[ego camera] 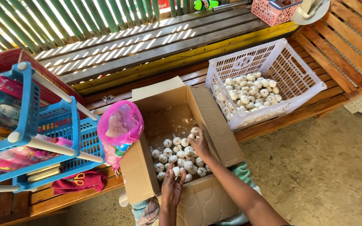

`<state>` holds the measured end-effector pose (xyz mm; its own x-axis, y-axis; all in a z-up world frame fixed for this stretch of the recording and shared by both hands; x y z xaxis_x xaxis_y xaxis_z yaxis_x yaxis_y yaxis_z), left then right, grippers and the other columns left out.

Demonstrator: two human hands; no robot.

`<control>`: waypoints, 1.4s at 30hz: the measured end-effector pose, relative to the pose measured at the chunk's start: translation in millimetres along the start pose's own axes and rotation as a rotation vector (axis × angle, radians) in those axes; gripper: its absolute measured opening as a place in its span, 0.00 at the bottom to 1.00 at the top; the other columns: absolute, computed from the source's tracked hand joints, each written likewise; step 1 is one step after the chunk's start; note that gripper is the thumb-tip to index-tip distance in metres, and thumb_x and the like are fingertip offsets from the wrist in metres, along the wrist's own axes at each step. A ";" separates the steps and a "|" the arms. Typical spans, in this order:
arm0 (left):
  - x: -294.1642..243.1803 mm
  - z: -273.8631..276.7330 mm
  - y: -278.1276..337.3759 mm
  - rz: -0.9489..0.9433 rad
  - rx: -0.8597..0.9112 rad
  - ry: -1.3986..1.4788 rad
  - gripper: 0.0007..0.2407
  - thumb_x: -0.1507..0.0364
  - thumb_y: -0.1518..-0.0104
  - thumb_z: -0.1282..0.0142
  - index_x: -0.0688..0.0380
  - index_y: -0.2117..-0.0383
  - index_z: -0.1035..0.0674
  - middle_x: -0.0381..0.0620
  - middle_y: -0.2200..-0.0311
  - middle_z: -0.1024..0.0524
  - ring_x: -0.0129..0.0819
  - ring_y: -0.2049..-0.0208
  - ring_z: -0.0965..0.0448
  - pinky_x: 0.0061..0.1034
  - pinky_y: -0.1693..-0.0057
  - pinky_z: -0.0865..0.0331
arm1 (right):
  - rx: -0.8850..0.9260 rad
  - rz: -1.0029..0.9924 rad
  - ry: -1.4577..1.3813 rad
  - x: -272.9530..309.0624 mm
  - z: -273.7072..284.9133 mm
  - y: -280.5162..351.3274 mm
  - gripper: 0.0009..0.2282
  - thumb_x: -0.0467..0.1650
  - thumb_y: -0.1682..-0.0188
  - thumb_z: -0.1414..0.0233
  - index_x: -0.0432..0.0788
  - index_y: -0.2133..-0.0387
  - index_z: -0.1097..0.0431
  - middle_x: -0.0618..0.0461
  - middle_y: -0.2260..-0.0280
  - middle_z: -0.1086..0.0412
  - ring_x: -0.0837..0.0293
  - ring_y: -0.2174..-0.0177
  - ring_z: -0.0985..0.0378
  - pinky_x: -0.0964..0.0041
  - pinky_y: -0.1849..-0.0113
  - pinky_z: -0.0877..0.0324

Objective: The recorder is sorting and cleaning heads of garlic in a cardboard box.

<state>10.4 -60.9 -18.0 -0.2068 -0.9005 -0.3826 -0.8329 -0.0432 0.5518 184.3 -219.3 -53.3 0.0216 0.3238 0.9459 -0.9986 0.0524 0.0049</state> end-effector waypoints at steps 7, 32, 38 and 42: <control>3.7 9.1 -11.5 -0.045 0.098 -0.003 0.22 0.73 0.34 0.55 0.60 0.32 0.39 0.56 0.45 0.29 0.47 0.48 0.23 0.37 0.42 0.26 | 0.477 0.047 -0.008 10.2 -4.9 78.8 0.11 0.29 0.48 0.43 0.38 0.55 0.26 0.49 0.58 0.25 0.60 0.62 0.21 0.66 0.63 0.26; 12.3 -4.2 7.0 -0.124 0.216 -0.243 0.19 0.61 0.30 0.52 0.64 0.43 0.28 0.53 0.50 0.22 0.40 0.50 0.22 0.38 0.44 0.27 | 0.401 0.369 -0.074 60.5 28.7 125.5 0.23 0.26 0.54 0.36 0.43 0.44 0.29 0.54 0.58 0.30 0.62 0.64 0.28 0.67 0.64 0.28; 15.6 -7.3 0.0 -0.027 0.104 -0.408 0.27 0.50 0.34 0.61 0.64 0.50 0.22 0.53 0.54 0.19 0.40 0.54 0.18 0.36 0.46 0.25 | 0.461 0.214 -0.079 61.3 29.4 124.2 0.22 0.32 0.53 0.36 0.45 0.44 0.29 0.55 0.60 0.30 0.62 0.67 0.27 0.68 0.63 0.29; 20.7 0.1 -3.7 -0.049 0.098 -0.414 0.26 0.50 0.34 0.60 0.65 0.51 0.22 0.51 0.56 0.18 0.39 0.55 0.17 0.36 0.47 0.23 | 0.456 0.289 -0.077 61.9 30.7 123.3 0.22 0.35 0.52 0.37 0.42 0.45 0.29 0.53 0.57 0.30 0.60 0.61 0.25 0.66 0.59 0.29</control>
<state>9.2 -79.4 -28.0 -0.3376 -0.6479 -0.6828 -0.8877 -0.0222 0.4599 61.1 -221.8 15.8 -0.2433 0.1928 0.9506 -0.8831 -0.4494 -0.1349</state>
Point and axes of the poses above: each hand's wrist, its own y-axis away from the middle knuckle, its own z-axis out of the back of the hand, x = y × z, the point moved 2 cm from there along -y, towards the middle knuckle
